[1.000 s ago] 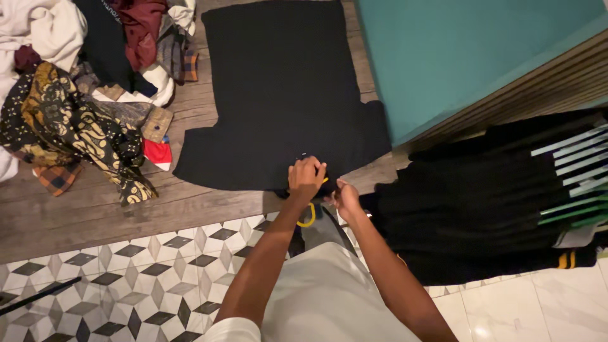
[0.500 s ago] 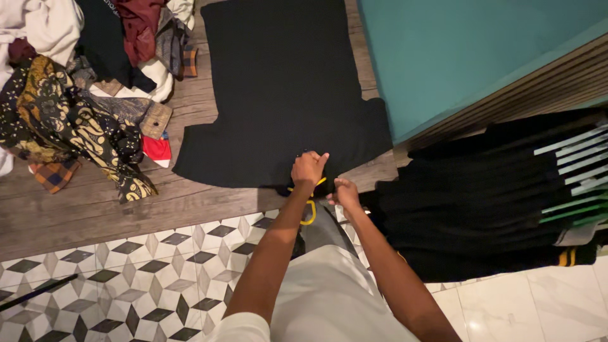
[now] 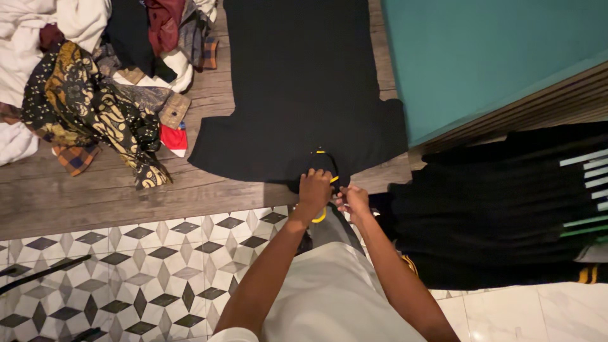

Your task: The person folds a black polo shirt on a wooden table, then places it on a yellow hanger and hangs it on a clothing rack. The person repeats the process with a second black t-shirt, folding it and hanging it on the rack.

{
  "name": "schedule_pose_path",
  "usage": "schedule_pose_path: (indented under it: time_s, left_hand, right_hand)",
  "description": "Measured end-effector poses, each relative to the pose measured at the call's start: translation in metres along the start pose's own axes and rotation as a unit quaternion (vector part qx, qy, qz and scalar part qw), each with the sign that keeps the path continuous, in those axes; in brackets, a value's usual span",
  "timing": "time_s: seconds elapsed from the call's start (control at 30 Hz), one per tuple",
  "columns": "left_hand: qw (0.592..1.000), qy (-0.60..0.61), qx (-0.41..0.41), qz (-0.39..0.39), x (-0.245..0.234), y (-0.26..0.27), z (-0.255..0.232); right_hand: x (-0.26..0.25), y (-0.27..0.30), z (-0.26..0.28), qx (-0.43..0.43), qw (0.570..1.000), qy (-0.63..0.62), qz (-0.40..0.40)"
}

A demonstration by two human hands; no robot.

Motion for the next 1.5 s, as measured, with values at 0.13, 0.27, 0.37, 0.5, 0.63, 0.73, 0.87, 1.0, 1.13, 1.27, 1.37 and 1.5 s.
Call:
schedule_pose_path:
  time_s: [0.13, 0.27, 0.37, 0.5, 0.63, 0.73, 0.87, 1.0, 1.13, 1.27, 1.37, 1.5]
  left_hand:
    - [1.000, 0.015, -0.008, 0.011, -0.015, -0.005, -0.005]
    - [0.980, 0.123, -0.080, -0.135, -0.071, -0.007, 0.013]
    - [0.947, 0.163, -0.199, -0.191, -0.098, 0.012, 0.058]
    - [0.933, 0.130, -0.328, -0.064, -0.083, 0.049, 0.094]
    - [0.871, 0.280, -0.403, -0.021, -0.060, 0.063, 0.093]
    - [0.854, 0.269, -0.446, -0.005, -0.034, 0.077, 0.101]
    - [0.822, 0.353, -0.430, -0.119, 0.015, 0.092, 0.126]
    - [0.627, 0.584, -0.493, -0.151, 0.070, 0.106, 0.143]
    - [0.449, 0.710, -0.519, -0.159, 0.088, 0.102, 0.129]
    - [0.373, 0.802, -0.444, -0.142, 0.087, 0.089, 0.115]
    - [0.334, 0.838, -0.414, -0.125, 0.089, 0.083, 0.109]
    - [0.325, 0.836, -0.429, -0.108, 0.101, 0.085, 0.106]
  right_hand:
    - [0.007, -0.004, -0.006, 0.023, 0.993, -0.106, 0.056]
    - [0.006, -0.018, -0.015, 0.007, 0.988, -0.143, 0.062]
    - [0.006, -0.027, -0.018, -0.005, 0.991, -0.119, 0.059]
    - [-0.003, -0.010, 0.006, -0.101, 0.993, -0.045, -0.052]
    - [-0.004, 0.017, 0.025, -0.077, 0.989, -0.060, -0.111]
    - [-0.001, 0.013, 0.021, -0.081, 0.991, -0.060, -0.092]
    - [0.006, -0.017, 0.000, -0.057, 0.987, -0.148, -0.012]
    - [0.011, -0.026, -0.008, -0.003, 0.953, -0.297, 0.066]
    - [0.019, -0.027, -0.007, 0.056, 0.907, -0.397, 0.133]
    - [0.030, -0.019, 0.006, 0.118, 0.898, -0.392, 0.162]
    - [0.031, -0.006, 0.028, 0.098, 0.871, -0.450, 0.169]
    - [0.034, 0.006, 0.042, 0.091, 0.850, -0.476, 0.206]
Point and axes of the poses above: each hand's wrist, its own y-axis away from the middle knuckle, its own x-axis out of the palm, z = x × y, the point moved 9 cm from there along -y, towards the middle knuckle, and after that the axes turned 9 degrees about -z, right-handed, at the moved point
